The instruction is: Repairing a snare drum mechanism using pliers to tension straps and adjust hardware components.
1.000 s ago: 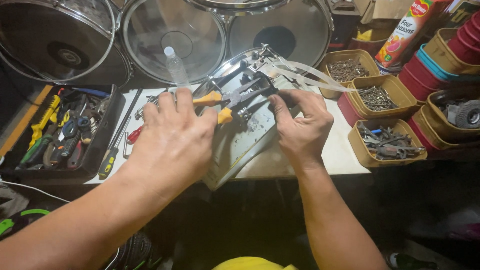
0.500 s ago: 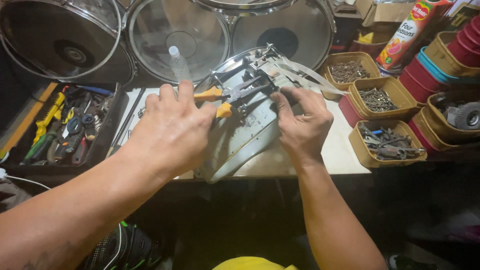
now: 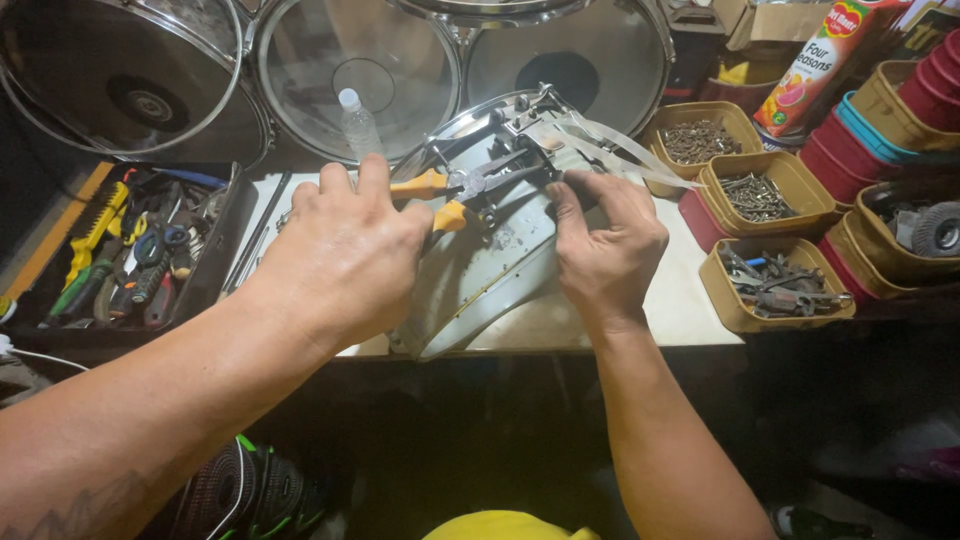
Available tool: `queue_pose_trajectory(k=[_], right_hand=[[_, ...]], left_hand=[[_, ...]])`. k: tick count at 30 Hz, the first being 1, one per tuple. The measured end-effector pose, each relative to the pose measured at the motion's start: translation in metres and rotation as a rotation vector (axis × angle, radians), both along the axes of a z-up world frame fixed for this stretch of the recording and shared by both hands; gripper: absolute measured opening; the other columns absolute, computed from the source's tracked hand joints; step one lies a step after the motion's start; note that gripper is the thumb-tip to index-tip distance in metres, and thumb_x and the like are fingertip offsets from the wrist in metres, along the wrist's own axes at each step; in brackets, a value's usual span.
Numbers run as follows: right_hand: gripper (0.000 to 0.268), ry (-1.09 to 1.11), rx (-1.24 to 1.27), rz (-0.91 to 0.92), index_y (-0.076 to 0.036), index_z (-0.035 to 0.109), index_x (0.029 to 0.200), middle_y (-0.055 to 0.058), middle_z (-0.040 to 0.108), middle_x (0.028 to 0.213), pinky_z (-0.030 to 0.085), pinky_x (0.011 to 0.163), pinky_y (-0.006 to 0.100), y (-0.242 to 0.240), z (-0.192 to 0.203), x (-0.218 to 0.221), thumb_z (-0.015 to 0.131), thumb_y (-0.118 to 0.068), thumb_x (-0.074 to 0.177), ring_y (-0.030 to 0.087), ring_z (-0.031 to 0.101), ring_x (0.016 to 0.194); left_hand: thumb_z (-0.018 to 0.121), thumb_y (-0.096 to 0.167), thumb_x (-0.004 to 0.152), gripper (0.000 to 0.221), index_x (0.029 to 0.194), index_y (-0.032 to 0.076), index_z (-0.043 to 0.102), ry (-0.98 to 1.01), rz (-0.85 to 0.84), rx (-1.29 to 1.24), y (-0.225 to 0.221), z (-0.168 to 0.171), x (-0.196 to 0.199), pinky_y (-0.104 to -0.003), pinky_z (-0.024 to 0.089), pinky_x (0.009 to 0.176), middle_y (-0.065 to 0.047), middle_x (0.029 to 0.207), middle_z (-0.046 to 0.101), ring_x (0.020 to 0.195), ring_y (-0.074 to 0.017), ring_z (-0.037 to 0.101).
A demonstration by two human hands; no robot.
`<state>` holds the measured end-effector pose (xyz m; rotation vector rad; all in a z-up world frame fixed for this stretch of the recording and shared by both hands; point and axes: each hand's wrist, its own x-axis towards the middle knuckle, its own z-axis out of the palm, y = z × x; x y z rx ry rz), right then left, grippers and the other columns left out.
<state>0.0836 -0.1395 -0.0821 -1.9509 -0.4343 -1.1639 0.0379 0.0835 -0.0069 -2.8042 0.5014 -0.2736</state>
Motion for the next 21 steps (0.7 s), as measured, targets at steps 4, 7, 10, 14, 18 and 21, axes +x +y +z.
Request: queue_pose_trajectory(k=[4, 7, 10, 14, 18, 21], right_hand=[[0.015, 0.004, -0.009, 0.001, -0.001, 0.076, 0.106, 0.013, 0.077, 0.1, 0.056, 0.085, 0.038, 0.0, 0.0, 0.0, 0.079, -0.012, 0.097, 0.027, 0.07, 0.095], [0.017, -0.024, -0.007, -0.02, 0.0, 0.077, 0.103, 0.012, 0.078, 0.097, 0.055, 0.083, 0.039, 0.002, -0.002, 0.001, 0.077, -0.017, 0.098, 0.027, 0.071, 0.091], [0.018, -0.034, -0.03, -0.044, -0.001, 0.077, 0.102, 0.013, 0.078, 0.097, 0.053, 0.088, 0.043, 0.002, -0.003, 0.001, 0.079, -0.017, 0.096, 0.028, 0.071, 0.092], [0.015, 0.015, -0.036, -0.047, -0.001, 0.078, 0.102, 0.013, 0.078, 0.097, 0.054, 0.086, 0.04, 0.003, 0.003, -0.005, 0.082, -0.009, 0.09, 0.027, 0.07, 0.093], [0.025, 0.093, -0.111, -0.157, -0.005, 0.078, 0.105, 0.012, 0.071, 0.098, 0.048, 0.081, 0.042, -0.003, -0.006, 0.005, 0.081, -0.024, 0.09, 0.026, 0.06, 0.096], [0.025, 0.137, -0.13, -0.201, -0.01, 0.081, 0.1, 0.012, 0.068, 0.102, 0.046, 0.086, 0.047, -0.009, -0.008, 0.009, 0.079, -0.032, 0.088, 0.03, 0.06, 0.102]], left_hand=[[0.054, 0.017, 0.082, 0.031, 0.109, 0.014, 0.068, -0.042, -0.01, 0.001, 0.002, -0.002, 0.001, -0.059, 0.053, 0.066, -0.024, 0.104, 0.053, 0.081, -0.0447, 0.058], [0.05, 0.014, 0.084, 0.033, 0.113, 0.01, 0.065, 0.029, 0.004, -0.007, 0.002, 0.005, -0.001, -0.06, 0.053, 0.071, -0.026, 0.107, 0.053, 0.085, -0.0449, 0.057], [0.046, 0.014, 0.087, 0.032, 0.114, 0.01, 0.064, 0.071, 0.022, -0.011, 0.002, 0.005, -0.001, -0.061, 0.052, 0.073, -0.027, 0.108, 0.052, 0.086, -0.0454, 0.056], [0.05, 0.015, 0.084, 0.031, 0.11, 0.011, 0.066, 0.005, -0.009, -0.004, 0.006, -0.001, 0.0, -0.06, 0.052, 0.07, -0.026, 0.106, 0.053, 0.083, -0.0447, 0.057], [0.05, 0.015, 0.084, 0.029, 0.109, 0.011, 0.066, -0.014, -0.027, -0.003, 0.007, -0.002, 0.001, -0.059, 0.053, 0.068, -0.025, 0.104, 0.053, 0.082, -0.0441, 0.057], [0.05, 0.016, 0.085, 0.029, 0.109, 0.012, 0.066, -0.041, -0.045, 0.004, 0.007, -0.004, 0.002, -0.058, 0.053, 0.066, -0.025, 0.104, 0.054, 0.08, -0.044, 0.057]])
